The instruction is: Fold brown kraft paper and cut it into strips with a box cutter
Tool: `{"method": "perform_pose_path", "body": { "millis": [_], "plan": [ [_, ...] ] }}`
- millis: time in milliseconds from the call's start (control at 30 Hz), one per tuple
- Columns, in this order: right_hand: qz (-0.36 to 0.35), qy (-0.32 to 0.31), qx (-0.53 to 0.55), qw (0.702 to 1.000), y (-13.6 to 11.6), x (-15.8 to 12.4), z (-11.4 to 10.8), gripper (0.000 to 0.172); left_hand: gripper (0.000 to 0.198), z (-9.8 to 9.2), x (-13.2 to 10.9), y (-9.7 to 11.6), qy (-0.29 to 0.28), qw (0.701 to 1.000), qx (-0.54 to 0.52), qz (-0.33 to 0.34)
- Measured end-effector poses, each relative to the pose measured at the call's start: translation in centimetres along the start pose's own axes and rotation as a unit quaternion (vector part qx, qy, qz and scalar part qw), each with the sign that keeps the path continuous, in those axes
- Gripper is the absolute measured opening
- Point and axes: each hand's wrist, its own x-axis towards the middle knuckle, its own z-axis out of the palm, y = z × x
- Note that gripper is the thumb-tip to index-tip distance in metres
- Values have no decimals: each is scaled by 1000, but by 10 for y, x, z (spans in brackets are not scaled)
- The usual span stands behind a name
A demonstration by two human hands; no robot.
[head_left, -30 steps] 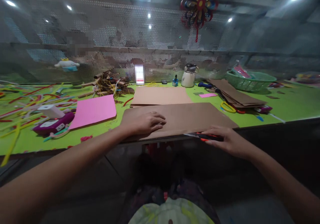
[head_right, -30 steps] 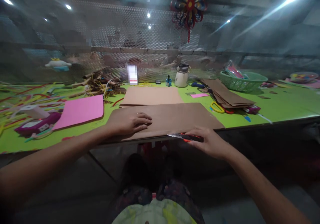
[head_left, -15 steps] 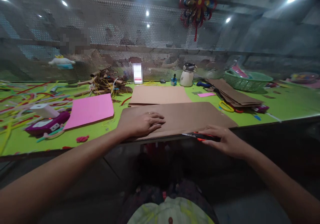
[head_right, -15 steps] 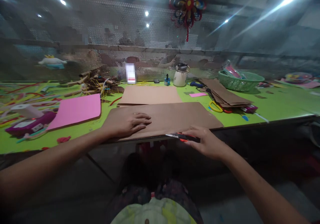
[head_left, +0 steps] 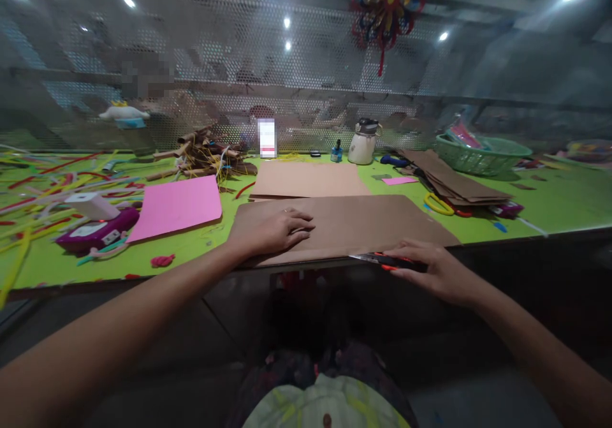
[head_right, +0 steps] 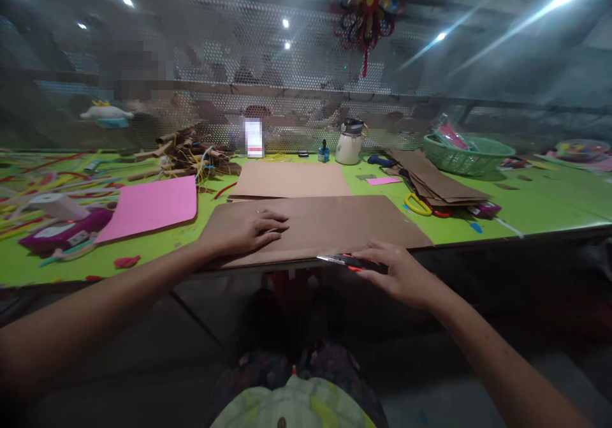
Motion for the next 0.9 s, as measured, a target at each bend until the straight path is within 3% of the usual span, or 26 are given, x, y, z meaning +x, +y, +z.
{"method": "perform_pose_path", "body": {
  "millis": [167, 400, 900],
  "plan": [
    [-2, -8, 1, 1000, -4, 3, 0, 31, 28, -18, 10, 12, -40, 998, 37, -10],
    [-5, 3, 8, 1000, -7, 5, 4, 31, 34, -19, 17, 42, -7, 992, 122, -24],
    [-41, 7, 28, 999, -22, 17, 14, 27, 30, -8, 20, 35, -20, 991, 129, -40]
  ]
}}
